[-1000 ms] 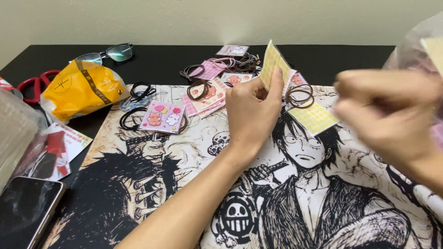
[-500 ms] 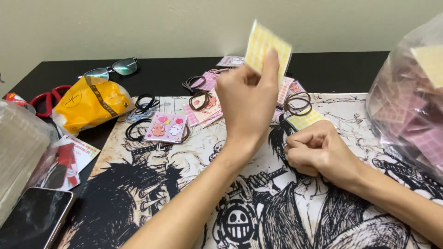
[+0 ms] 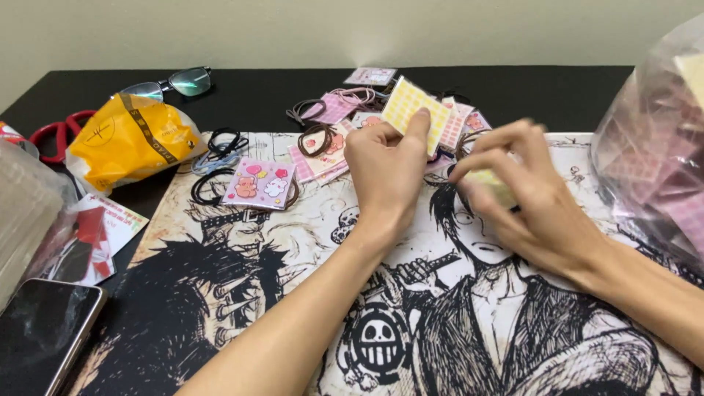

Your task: The person wraps small patterned paper squares around hair ties one at a time. They pick up a hair tie and a paper square, fold the paper around the tie, and place the finished item on the table. The process is repeated with different colored papers.

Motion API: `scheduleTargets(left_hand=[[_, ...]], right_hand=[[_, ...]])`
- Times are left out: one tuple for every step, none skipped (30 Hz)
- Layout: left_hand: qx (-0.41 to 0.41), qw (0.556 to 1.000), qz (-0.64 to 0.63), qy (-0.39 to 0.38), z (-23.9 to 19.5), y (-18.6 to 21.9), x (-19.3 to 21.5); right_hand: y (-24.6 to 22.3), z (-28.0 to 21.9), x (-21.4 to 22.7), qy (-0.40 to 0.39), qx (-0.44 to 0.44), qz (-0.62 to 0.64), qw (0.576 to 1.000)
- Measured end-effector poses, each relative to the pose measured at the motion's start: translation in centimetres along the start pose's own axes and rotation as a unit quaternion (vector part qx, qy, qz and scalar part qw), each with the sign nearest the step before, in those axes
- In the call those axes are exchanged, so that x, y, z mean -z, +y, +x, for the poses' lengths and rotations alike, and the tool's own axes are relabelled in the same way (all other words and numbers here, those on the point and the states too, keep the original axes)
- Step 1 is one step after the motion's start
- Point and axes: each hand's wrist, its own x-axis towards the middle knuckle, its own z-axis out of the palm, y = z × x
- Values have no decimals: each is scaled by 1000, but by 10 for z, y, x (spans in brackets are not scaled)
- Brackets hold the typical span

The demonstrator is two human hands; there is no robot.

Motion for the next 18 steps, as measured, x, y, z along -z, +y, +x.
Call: scheduleTargets(left_hand=[[2,1000,0,-1,-2,2,0],[10,1000,-4,-15,-3,5,1],[17,999,-9,-30,-4,8,2],[17,999,-10,-29,-4,7,1],[14,1000,-6,-27,-4,6,1],[10,1000,-1,-24,-3,6,0],[8,1000,-1,-24,-3,6,0],[4,1000,7,-27,-3,5,0],[0,999,15,-30,-3,4,0],[2,999,14,-30,-4,4,-1],[4,999,14,-49,-4,5,-1],[7,998,15,-66,-4,5,0],[8,998,14,-64,-5,4,-1],[-3,997,26,-70,-5,3,-1],[-15,996,38,-77,-5,3,-1],[-15,996,39,-76,-6,2,0],[-31,996,40,-71,-6,1,0],[-48,996,40,-65,-7,1,0]], right_hand=[[-5,-2,3,-2,-2,0,1000],[-11,-2,7,37,4,-1,999],[-16,-1,10,76,9,-1,997],[-15,-2,8,75,9,-2,997],[-14,-2,7,58,31,-4,998],[-13,-1,5,44,54,-5,998],[-15,2,8,45,55,-5,997],[-17,4,11,40,39,64,996],[-20,6,13,36,22,133,990],[-25,9,25,34,22,133,990],[-32,12,37,35,-2,162,986],[-38,15,47,35,-26,192,981],[-11,2,55,32,-25,192,981],[15,-11,61,42,8,157,987],[41,-23,67,52,41,122,990],[37,-17,72,52,41,123,990],[33,-11,79,28,6,260,965],[30,-5,86,2,-28,392,920]])
